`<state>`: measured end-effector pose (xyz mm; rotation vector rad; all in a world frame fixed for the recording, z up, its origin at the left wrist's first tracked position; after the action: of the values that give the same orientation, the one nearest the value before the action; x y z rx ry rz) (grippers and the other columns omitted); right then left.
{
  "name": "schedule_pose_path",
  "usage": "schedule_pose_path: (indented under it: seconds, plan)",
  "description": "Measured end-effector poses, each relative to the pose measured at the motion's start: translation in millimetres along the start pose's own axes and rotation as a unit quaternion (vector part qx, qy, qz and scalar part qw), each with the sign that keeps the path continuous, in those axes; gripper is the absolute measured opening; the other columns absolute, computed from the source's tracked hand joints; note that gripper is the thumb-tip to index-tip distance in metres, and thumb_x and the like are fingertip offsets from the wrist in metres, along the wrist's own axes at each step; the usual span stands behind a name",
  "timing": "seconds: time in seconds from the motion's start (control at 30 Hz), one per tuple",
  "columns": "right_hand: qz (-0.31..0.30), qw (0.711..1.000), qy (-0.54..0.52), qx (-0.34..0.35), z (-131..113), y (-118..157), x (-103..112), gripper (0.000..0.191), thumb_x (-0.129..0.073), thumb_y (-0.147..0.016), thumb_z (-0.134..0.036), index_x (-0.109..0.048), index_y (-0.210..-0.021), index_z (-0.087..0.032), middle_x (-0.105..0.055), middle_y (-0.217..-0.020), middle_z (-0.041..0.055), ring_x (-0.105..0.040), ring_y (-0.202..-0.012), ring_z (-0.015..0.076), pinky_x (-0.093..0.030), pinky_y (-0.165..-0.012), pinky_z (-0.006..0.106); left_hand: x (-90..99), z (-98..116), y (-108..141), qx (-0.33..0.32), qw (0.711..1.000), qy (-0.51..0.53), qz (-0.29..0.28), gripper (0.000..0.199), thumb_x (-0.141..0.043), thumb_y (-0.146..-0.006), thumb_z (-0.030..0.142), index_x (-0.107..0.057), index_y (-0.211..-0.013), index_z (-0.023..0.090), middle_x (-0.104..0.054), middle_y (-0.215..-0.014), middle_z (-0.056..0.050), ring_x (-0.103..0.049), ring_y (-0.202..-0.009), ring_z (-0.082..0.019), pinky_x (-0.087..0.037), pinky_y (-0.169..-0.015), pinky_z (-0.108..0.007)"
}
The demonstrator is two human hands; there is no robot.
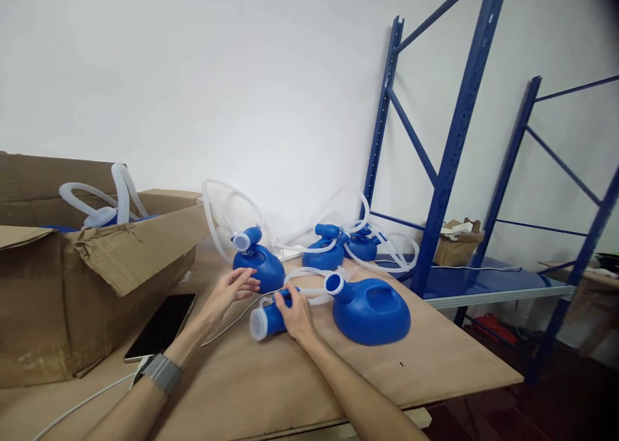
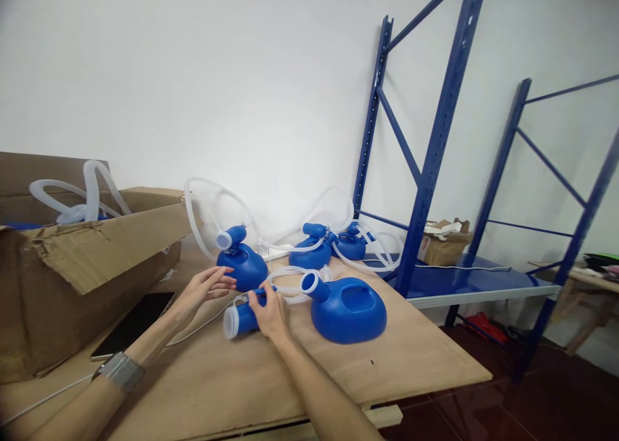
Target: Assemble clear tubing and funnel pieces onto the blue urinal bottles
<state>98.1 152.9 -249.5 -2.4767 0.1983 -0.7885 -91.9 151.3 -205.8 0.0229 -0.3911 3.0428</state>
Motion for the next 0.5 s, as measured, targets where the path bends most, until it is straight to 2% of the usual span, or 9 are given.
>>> schedule_pose_path:
  seconds: [0.1,0.17,0.2,0.27,0.33,0.43,0.5]
  plan:
    - [0.055,0.997,-0.04,-0.032,6,-7,12,0.031,-0.044,-0.094,-0.053,-0.056,-0.095,-0.025,-0.07,-0.091,0.0049,-0.066,-0.091,0.0266,-0.048,-0.086,0.038,-7.6,5,10,-0.04,0.99,-0.091,-0.099,0.071,-0.082,-0.068,0.057,-0.067,-0.127,0.019,-0.072,-0.123,-0.017,-0.065,-0.119,-0.033,-0.056,-0.093,-0.04]
    - [0.059,0.996,-0.066,-0.029,5,-9,13,0.034,-0.042,-0.096,-0.056,-0.055,-0.099,-0.025,-0.07,-0.095,0.0055,-0.066,-0.094,0.0264,-0.049,-0.089,0.04,-15.3,3,16,-0.086,0.976,-0.158,-0.124,0.084,-0.089,-0.06,0.047,-0.062,-0.136,0.024,-0.064,-0.138,-0.015,-0.058,-0.129,-0.035,-0.052,-0.1,-0.042]
    - [0.049,0.995,-0.08,-0.028,3,-9,12,0.035,-0.041,-0.097,-0.056,-0.055,-0.104,-0.025,-0.07,-0.099,0.006,-0.066,-0.097,0.0261,-0.049,-0.091,0.041,-17.8,1,17,-0.106,0.971,-0.18,-0.114,0.085,-0.089,-0.06,0.044,-0.061,-0.138,0.026,-0.062,-0.141,-0.014,-0.056,-0.13,-0.036,-0.05,-0.103,-0.044]
    - [0.013,0.993,-0.113,-0.025,-3,-6,11,0.04,-0.04,-0.099,-0.056,-0.052,-0.121,-0.025,-0.069,-0.113,0.0083,-0.066,-0.108,0.0253,-0.049,-0.096,0.041,-18.5,-2,16,-0.123,0.97,-0.196,-0.073,0.074,-0.085,-0.065,0.044,-0.064,-0.133,0.024,-0.066,-0.135,-0.014,-0.06,-0.123,-0.036,-0.049,-0.104,-0.045]
    - [-0.023,0.99,-0.138,-0.007,-13,2,17,0.051,-0.046,-0.098,-0.055,-0.04,-0.14,-0.025,-0.063,-0.132,0.0119,-0.061,-0.124,0.0248,-0.049,-0.102,0.041,-13.8,-2,11,-0.104,0.981,-0.156,-0.039,0.064,-0.079,-0.072,0.047,-0.065,-0.128,0.02,-0.071,-0.124,-0.013,-0.066,-0.112,-0.034,-0.054,-0.097,-0.045]
    - [-0.046,0.99,-0.127,0.044,-30,15,55,0.071,-0.061,-0.092,-0.052,-0.03,-0.151,-0.028,-0.053,-0.147,0.0134,-0.054,-0.135,0.0264,-0.049,-0.104,0.043,-1.9,0,3,-0.047,0.998,-0.041,0.018,0.061,-0.07,-0.079,0.052,-0.061,-0.129,0.019,-0.067,-0.129,-0.013,-0.068,-0.108,-0.032,-0.06,-0.084,-0.04]
    - [-0.035,0.993,-0.088,0.068,-34,18,96,0.055,-0.058,-0.094,-0.049,-0.044,-0.144,-0.029,-0.061,-0.14,0.011,-0.06,-0.127,0.0271,-0.049,-0.104,0.045,3.5,1,1,-0.019,0.998,0.008,0.058,0.059,-0.067,-0.081,0.055,-0.062,-0.127,0.02,-0.06,-0.139,-0.012,-0.065,-0.113,-0.032,-0.062,-0.078,-0.037]
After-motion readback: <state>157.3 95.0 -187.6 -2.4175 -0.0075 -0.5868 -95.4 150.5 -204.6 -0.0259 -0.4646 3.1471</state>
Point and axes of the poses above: each hand's wrist, its own y-axis away from the middle knuckle, its own x-axis out of the back of the hand, z = x × y, the point moved 2 cm from there along -y, towards the middle knuckle
